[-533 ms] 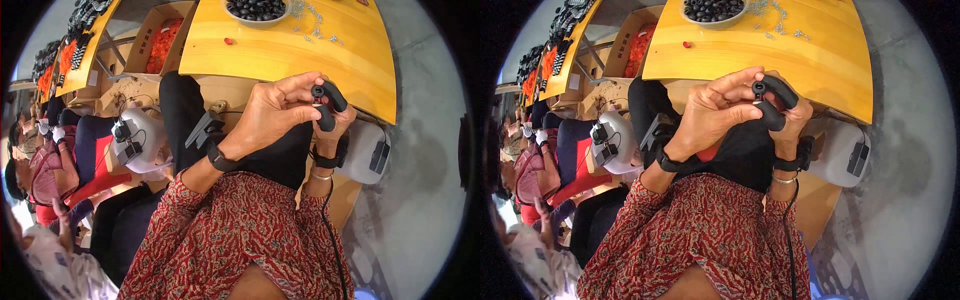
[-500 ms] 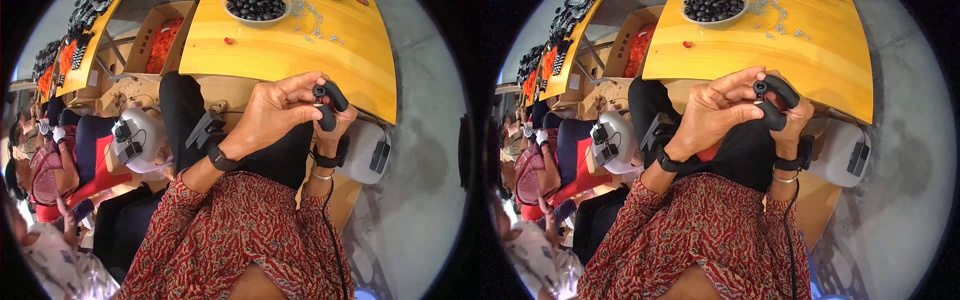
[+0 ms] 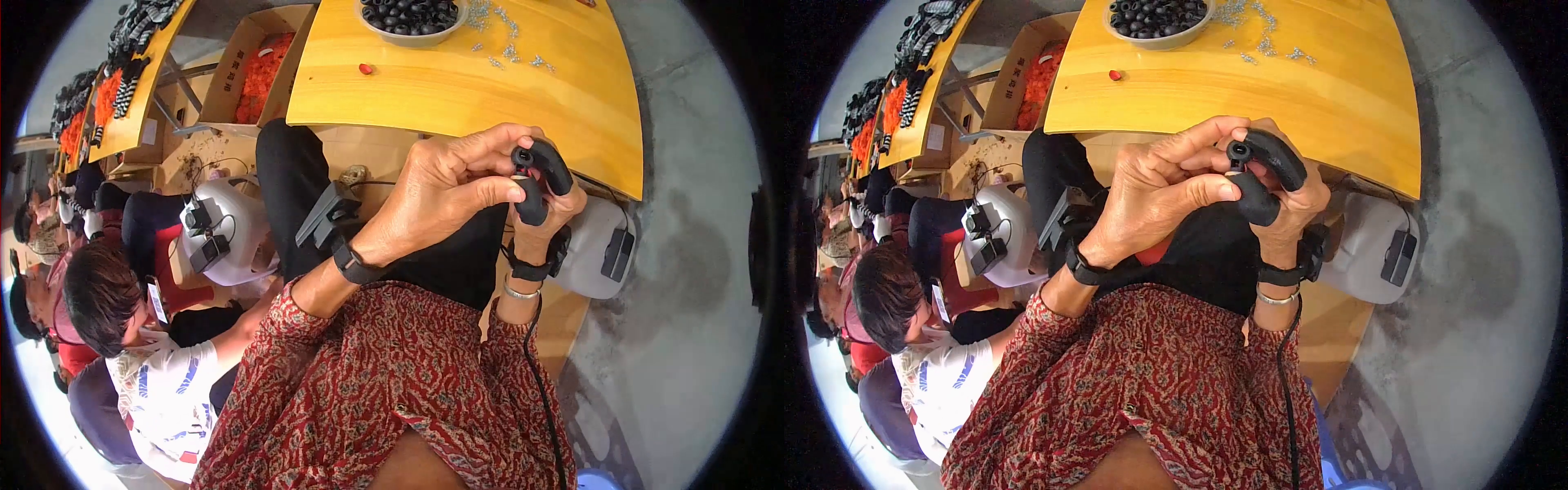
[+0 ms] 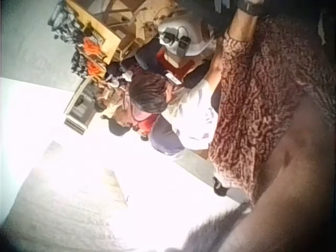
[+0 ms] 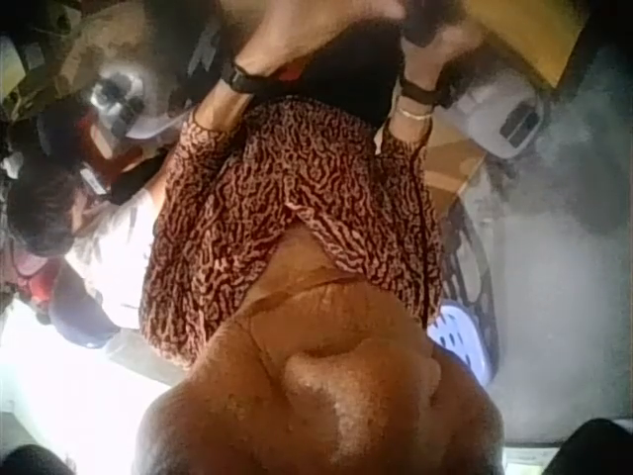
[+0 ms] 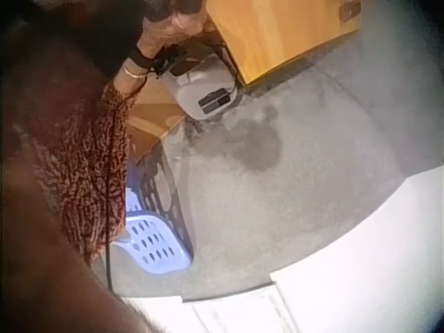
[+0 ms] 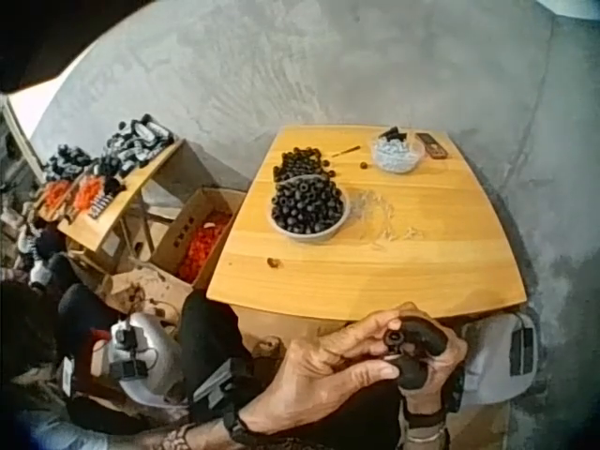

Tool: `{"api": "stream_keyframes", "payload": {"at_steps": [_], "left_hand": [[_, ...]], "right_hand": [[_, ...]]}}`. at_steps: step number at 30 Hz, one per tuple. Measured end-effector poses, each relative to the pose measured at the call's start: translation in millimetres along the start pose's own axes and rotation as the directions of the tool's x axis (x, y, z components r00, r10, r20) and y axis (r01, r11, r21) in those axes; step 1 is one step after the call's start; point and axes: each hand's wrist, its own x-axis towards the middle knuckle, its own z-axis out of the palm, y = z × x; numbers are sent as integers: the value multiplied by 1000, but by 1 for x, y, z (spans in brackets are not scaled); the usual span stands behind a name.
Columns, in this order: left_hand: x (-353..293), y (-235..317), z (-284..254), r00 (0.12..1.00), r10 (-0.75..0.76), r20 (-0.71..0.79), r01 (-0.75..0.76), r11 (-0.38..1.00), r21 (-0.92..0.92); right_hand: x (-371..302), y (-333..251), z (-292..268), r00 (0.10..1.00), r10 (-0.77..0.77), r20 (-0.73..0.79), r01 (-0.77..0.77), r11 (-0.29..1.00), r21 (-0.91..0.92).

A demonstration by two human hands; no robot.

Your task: The person assembles black plastic components by repeatedly inserting small black pieces into curved fittings by hand.

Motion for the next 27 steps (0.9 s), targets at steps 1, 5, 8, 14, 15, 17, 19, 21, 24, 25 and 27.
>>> {"api": "stream_keyframes", "payload": {"at_steps": [1, 5, 8, 14, 15, 17, 19, 21, 24, 25, 27], "left_hand": [[-1, 0, 0, 1000, 6, -2, -6, 1000, 14], [-4, -1, -3, 1000, -21, 3, 21, 997, 68], [-5, -6, -3, 1000, 17, -25, -17, 1000, 1], [-6, -7, -1, 993, 110, -44, -109, 994, 25], [-7, -6, -1, 988, 143, -59, -138, 987, 79], [-8, -4, -2, 981, 179, -75, -168, 976, 137], [-8, 3, -2, 995, 98, -11, -94, 979, 182], [-5, 2, -5, 994, 111, 24, -114, 976, 187], [-1, 3, -4, 999, 40, 9, -40, 999, 21], [0, 2, -3, 998, -52, -22, 48, 987, -155], [0, -1, -7, 999, -53, 1, 53, 984, -171]], "right_hand": [[1, -3, 0, 1000, 0, 2, 0, 1000, 1], [2, -11, 0, 998, -17, 57, 17, 1000, 3], [-1, -7, 3, 997, 12, 71, -16, 998, 59], [-6, 1, 6, 999, 10, 53, -22, 973, 229], [-9, 6, 7, 997, 18, 71, -36, 965, 262], [-11, 10, 6, 996, 11, 84, -32, 966, 256], [-13, 12, 5, 996, 7, 94, -29, 970, 240], [-14, 12, 7, 993, 119, 26, -117, 876, 467], [-9, 8, 11, 996, 84, -41, -63, 925, 374], [-8, 7, 9, 996, 83, -40, -62, 926, 373], [-9, 5, 3, 999, 31, 41, -36, 990, 138]]}}
